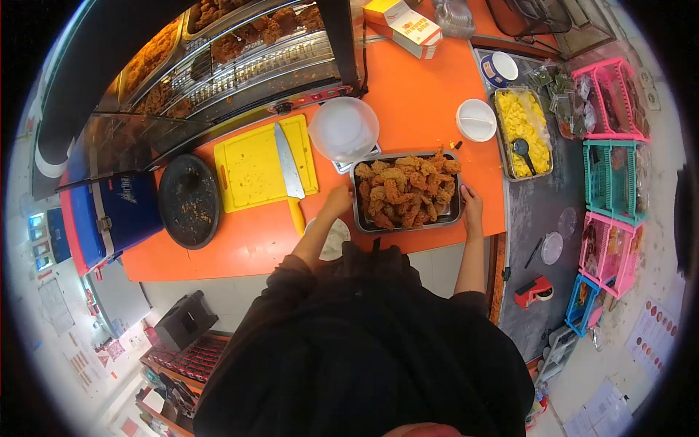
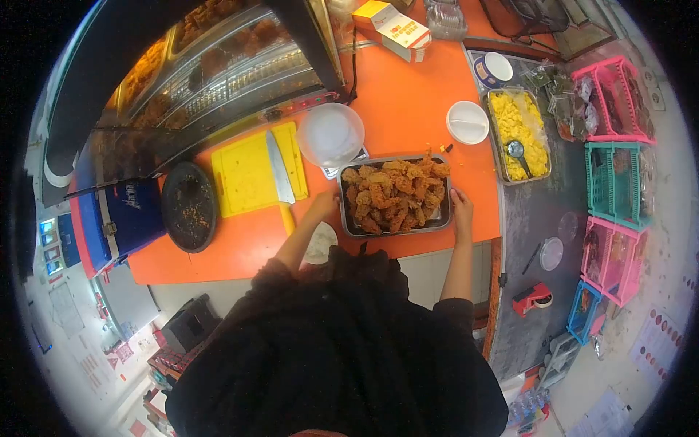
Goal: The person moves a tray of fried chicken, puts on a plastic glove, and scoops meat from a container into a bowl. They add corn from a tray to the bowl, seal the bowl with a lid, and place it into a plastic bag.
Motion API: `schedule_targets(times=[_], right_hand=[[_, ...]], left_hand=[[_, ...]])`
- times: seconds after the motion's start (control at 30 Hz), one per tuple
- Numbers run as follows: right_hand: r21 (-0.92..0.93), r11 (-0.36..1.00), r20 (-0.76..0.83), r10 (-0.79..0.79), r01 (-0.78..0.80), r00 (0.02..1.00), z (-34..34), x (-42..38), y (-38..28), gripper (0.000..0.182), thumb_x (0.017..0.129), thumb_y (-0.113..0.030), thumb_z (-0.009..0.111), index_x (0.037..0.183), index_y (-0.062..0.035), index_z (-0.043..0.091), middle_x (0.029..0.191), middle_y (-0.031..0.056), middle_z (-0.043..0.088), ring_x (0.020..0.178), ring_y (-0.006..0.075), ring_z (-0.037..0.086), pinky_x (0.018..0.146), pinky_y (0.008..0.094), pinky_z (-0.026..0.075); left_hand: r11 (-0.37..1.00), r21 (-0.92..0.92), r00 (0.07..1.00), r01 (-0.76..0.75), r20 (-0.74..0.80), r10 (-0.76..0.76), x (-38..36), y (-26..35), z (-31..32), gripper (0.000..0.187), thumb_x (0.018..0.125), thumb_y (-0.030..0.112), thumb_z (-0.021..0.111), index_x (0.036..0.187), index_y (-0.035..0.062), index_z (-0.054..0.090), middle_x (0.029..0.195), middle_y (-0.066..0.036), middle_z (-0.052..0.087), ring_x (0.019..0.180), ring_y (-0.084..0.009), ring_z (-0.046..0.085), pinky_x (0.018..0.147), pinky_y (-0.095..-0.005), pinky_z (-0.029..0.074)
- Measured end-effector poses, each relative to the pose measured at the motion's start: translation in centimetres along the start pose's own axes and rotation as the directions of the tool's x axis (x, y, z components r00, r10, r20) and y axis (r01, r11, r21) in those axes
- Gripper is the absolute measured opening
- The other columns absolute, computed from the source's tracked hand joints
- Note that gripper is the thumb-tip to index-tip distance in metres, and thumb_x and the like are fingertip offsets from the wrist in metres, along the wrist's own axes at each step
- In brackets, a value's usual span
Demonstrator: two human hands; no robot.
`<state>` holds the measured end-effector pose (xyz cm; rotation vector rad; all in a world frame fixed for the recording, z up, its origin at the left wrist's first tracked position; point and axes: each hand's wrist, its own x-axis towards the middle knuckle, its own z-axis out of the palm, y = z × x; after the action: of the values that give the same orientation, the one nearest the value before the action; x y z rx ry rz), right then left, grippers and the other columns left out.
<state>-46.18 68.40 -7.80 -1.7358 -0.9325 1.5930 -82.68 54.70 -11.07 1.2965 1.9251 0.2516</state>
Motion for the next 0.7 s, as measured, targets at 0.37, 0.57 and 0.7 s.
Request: schedule_targets(times=[0.37, 0.57, 0.7], right_hand=[[-0.074, 0.977, -0.003, -0.202, 0.201, 0.979, -0.6, -5.2, -4.9, 0.043, 0.089, -0.015, 0.057, 0.125, 0.0056, 0.048, 0.122, 0.0134, 0.054, 0.111, 0.0205, 0.051, 0.093, 0.0296, 0.041], [0.238, 0.947, -0.033, -0.212, 0.214, 0.977, 4.4, -12.8, -11.8, 0.043, 0.088, -0.009, 0.058, 0.127, 0.0055, 0.045, 0.115, 0.0109, 0.056, 0.1, 0.0169, 0.055, 0.086, 0.0266, 0.043], [0.288, 0.909, 0.026, -0.321, 0.3, 0.947, 11.3, -14.9, -11.2, 0.043, 0.088, -0.008, 0.058, 0.128, 0.0005, 0.046, 0.088, -0.0008, 0.054, 0.079, 0.0085, 0.051, 0.077, 0.0218, 0.042]], left_hand=[[0.912, -0.406, 0.971, -0.064, -0.236, -0.037, -4.9, 5.1, -2.9, 0.031, 0.072, -0.003, 0.055, 0.102, 0.0032, 0.058, 0.088, -0.019, 0.063, 0.086, -0.0317, 0.063, 0.074, -0.0383, 0.048], [0.814, -0.58, 0.984, -0.038, -0.161, -0.069, -7.7, 5.4, -13.1, 0.026, 0.074, -0.003, 0.053, 0.098, 0.0042, 0.059, 0.076, -0.009, 0.061, 0.072, -0.0187, 0.06, 0.064, -0.0327, 0.049], [0.766, -0.64, 0.988, -0.057, -0.148, -0.05, -7.5, 2.1, -22.8, 0.023, 0.077, -0.003, 0.047, 0.093, 0.0045, 0.062, 0.076, -0.004, 0.061, 0.065, -0.0118, 0.058, 0.051, -0.0266, 0.05]])
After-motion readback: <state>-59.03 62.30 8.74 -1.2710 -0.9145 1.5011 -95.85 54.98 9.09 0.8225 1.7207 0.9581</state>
